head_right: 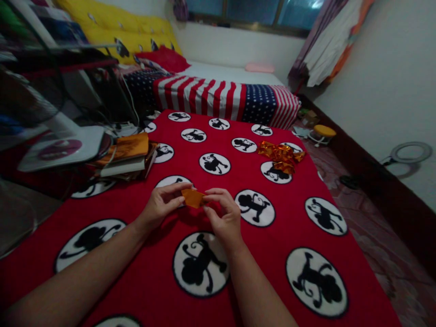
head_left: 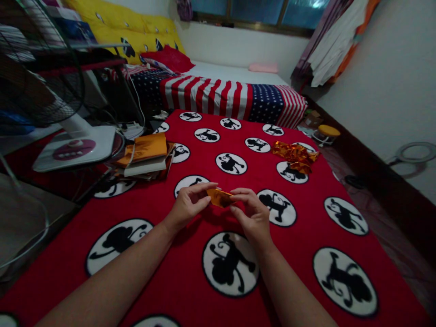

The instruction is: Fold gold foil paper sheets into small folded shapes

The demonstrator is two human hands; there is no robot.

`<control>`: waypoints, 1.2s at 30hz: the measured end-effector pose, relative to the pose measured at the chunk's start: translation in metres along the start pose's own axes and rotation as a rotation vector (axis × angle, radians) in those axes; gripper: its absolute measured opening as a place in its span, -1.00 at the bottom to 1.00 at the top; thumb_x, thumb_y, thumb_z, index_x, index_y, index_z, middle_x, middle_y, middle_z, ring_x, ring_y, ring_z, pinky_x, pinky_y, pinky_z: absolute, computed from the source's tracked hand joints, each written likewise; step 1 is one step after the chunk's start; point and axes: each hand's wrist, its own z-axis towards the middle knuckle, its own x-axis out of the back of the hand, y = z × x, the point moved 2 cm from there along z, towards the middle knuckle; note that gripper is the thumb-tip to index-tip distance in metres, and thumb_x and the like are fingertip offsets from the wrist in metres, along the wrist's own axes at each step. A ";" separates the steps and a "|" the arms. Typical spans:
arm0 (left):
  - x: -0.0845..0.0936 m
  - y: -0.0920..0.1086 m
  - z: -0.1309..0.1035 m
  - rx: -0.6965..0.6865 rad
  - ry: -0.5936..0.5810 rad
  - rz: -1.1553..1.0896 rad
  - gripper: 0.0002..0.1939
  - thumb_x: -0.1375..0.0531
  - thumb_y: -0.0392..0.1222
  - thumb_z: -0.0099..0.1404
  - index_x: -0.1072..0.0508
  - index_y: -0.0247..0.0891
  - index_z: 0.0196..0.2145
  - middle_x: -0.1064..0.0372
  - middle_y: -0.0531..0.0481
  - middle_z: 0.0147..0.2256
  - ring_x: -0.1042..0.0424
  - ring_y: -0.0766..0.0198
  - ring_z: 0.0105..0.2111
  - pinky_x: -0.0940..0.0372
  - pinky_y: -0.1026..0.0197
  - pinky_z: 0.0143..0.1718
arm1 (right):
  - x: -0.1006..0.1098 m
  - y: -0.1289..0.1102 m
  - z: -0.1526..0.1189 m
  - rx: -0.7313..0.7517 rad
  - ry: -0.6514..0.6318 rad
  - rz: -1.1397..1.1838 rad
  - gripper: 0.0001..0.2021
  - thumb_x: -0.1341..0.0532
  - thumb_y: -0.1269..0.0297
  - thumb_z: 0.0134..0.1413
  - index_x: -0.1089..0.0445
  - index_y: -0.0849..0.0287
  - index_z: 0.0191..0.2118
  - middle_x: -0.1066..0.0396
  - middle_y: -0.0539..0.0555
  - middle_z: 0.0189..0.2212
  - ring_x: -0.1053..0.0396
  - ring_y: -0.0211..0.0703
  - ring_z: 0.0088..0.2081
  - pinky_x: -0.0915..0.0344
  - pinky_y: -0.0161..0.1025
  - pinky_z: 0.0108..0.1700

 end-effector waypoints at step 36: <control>-0.014 0.000 0.002 0.083 0.013 -0.028 -0.39 -0.39 -0.26 -0.02 -0.44 -0.30 0.04 -0.48 0.00 -0.38 -0.48 0.29 -0.39 -0.36 0.31 -0.34 | -0.010 0.006 -0.003 -0.389 0.023 0.126 -0.88 -0.38 0.30 -0.11 -0.49 0.15 -0.37 -0.51 0.00 -0.48 -0.44 -0.21 -0.45 -0.37 -0.32 -0.40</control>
